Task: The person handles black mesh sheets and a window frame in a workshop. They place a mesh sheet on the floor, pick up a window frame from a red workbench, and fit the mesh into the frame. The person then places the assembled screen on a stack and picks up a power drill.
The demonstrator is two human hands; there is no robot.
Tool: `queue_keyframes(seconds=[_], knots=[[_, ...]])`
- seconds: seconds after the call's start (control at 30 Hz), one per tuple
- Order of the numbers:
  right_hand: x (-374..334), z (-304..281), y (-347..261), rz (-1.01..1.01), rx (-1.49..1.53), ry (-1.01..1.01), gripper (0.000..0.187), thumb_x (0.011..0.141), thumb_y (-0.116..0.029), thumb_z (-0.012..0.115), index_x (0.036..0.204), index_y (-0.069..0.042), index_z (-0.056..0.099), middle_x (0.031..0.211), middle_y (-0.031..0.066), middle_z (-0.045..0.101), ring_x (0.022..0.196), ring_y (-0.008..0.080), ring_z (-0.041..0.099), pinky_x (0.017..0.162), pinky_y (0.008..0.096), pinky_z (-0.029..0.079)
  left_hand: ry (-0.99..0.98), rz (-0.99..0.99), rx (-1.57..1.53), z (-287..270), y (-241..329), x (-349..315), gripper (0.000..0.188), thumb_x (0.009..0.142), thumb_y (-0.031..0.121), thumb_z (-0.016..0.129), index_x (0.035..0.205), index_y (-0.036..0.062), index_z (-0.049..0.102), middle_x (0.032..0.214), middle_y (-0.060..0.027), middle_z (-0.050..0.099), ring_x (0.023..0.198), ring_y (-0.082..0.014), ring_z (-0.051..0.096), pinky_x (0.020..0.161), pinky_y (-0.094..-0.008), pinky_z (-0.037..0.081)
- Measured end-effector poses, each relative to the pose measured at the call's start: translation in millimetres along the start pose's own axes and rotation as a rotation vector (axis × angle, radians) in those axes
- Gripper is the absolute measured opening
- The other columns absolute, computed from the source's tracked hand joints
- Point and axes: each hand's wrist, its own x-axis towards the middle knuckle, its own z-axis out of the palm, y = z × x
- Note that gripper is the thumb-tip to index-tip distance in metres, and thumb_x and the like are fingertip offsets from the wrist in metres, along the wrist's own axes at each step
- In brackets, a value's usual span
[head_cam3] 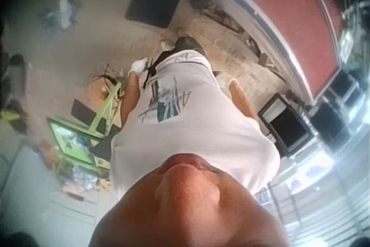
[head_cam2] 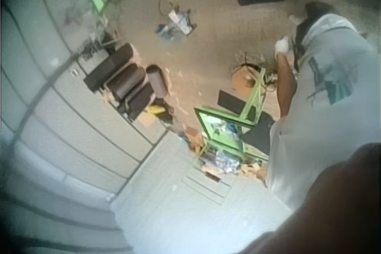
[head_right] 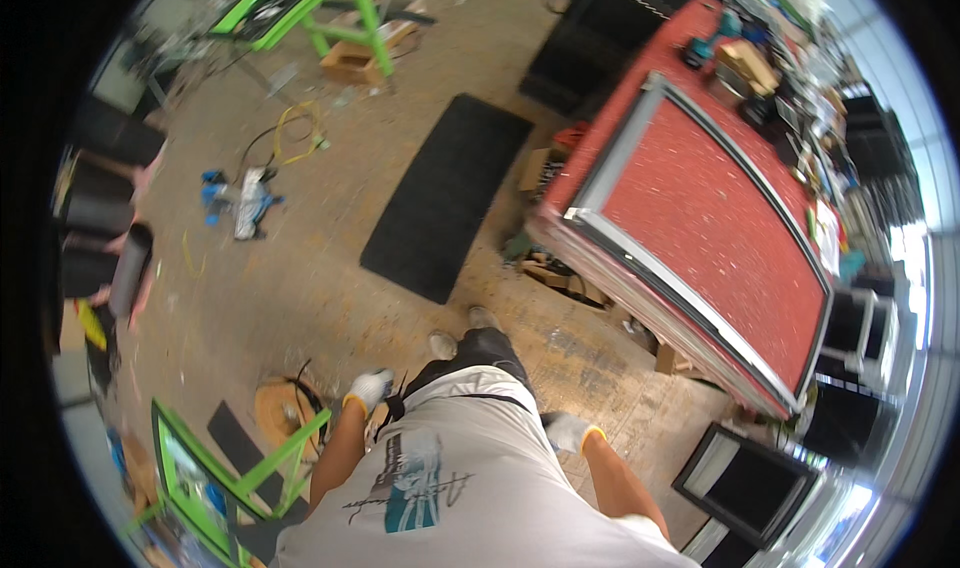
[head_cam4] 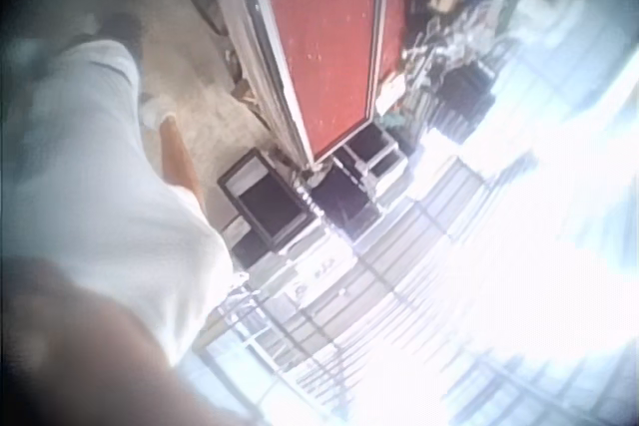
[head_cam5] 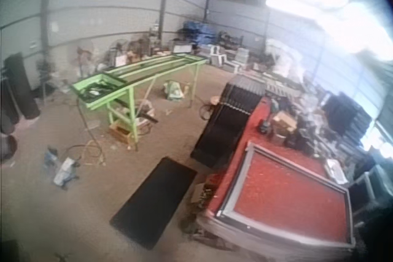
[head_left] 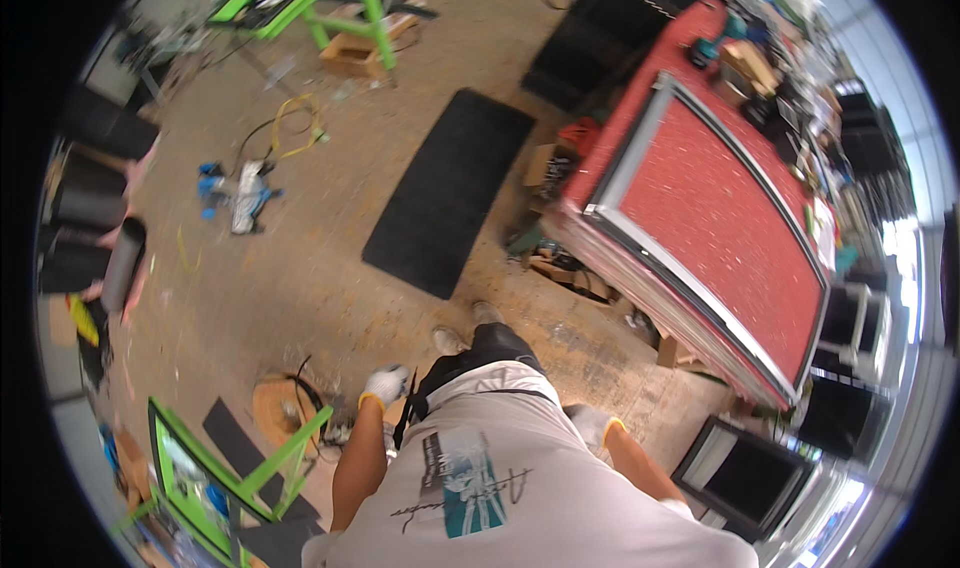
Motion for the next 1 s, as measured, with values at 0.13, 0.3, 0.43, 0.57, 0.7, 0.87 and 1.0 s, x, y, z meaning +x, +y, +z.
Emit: queue_keyframes(seconds=[0.13, 0.3, 0.43, 0.57, 0.7, 0.87, 1.0], knots=[[-10, 14, -20, 0.012, -0.13, 0.122, 0.063, 0.093, -0.049, 0.075, 0.141, -0.009, 0.072, 0.14, 0.0201, 0.073, 0.129, 0.0316, 0.069, 0.105, 0.0439, 0.054, -0.061, -0.056, 0.128, -6, 2, -30, 0.033, 0.095, 0.035, 0.068, 0.092, 0.0033, 0.075, 0.075, -0.0093, 0.069, 0.064, -0.0223, 0.066, 0.06, -0.0402, 0.052], [11, 12, -42, -0.011, -0.228, 0.096, 0.061, 0.093, -0.047, 0.075, 0.14, -0.008, 0.073, 0.139, 0.0194, 0.073, 0.128, 0.0306, 0.069, 0.105, 0.0432, 0.054, -0.089, -0.16, -0.016, -11, -37, -40, 0.033, 0.095, 0.035, 0.069, 0.099, 0.0031, 0.077, 0.076, -0.0102, 0.069, 0.065, -0.0234, 0.067, 0.061, -0.0405, 0.053], [31, -1, -71, -0.03, -0.316, 0.075, 0.06, 0.093, -0.045, 0.075, 0.14, -0.007, 0.073, 0.138, 0.0189, 0.074, 0.127, 0.0298, 0.07, 0.105, 0.0426, 0.054, -0.031, -0.06, 0.086, -12, -88, -29, 0.046, 0.097, 0.044, 0.065, 0.115, 0.0029, 0.076, 0.091, -0.0167, 0.076, 0.074, -0.0287, 0.073, 0.07, -0.0439, 0.057], [50, -20, -113, -0.056, -0.396, 0.08, 0.059, 0.093, -0.044, 0.076, 0.139, -0.007, 0.073, 0.138, 0.0183, 0.074, 0.126, 0.0291, 0.07, 0.105, 0.042, 0.054, 0.013, 0.419, 0.588, -18, -115, -22, 0.05, 0.095, 0.049, 0.064, 0.118, 0.0072, 0.08, 0.114, -0.0234, 0.079, 0.108, -0.0399, 0.074, 0.093, -0.0465, 0.056], [73, -39, -170, -0.114, -0.482, 0.075, 0.058, 0.093, -0.043, 0.076, 0.138, -0.006, 0.074, 0.137, 0.0178, 0.075, 0.125, 0.0283, 0.07, 0.105, 0.0414, 0.054, 0.113, -0.071, 0.214, -24, -106, -35, 0.058, 0.091, 0.053, 0.067, 0.117, 0.003, 0.081, 0.125, -0.0256, 0.077, 0.118, -0.0436, 0.072, 0.103, -0.0446, 0.054], [93, -57, -246, -0.201, -0.541, 0.107, 0.056, 0.093, -0.041, 0.076, 0.137, -0.006, 0.074, 0.135, 0.0171, 0.075, 0.124, 0.0273, 0.07, 0.105, 0.0406, 0.054, 0.093, -0.15, 0.165, -52, -90, -53, 0.058, 0.096, 0.05, 0.061, 0.119, -0.0004, 0.08, 0.13, -0.0263, 0.074, 0.12, -0.0437, 0.071, 0.103, -0.0462, 0.054], [111, -65, -305, -0.27, -0.572, 0.102, 0.055, 0.094, -0.039, 0.077, 0.136, -0.005, 0.074, 0.135, 0.0165, 0.076, 0.123, 0.0266, 0.071, 0.105, 0.04, 0.054, 0.139, -0.175, 0.075, -61, -87, -49, 0.061, 0.095, 0.052, 0.06, 0.117, -0.0008, 0.08, 0.128, -0.0286, 0.074, 0.118, -0.0453, 0.071, 0.102, -0.0484, 0.053]])
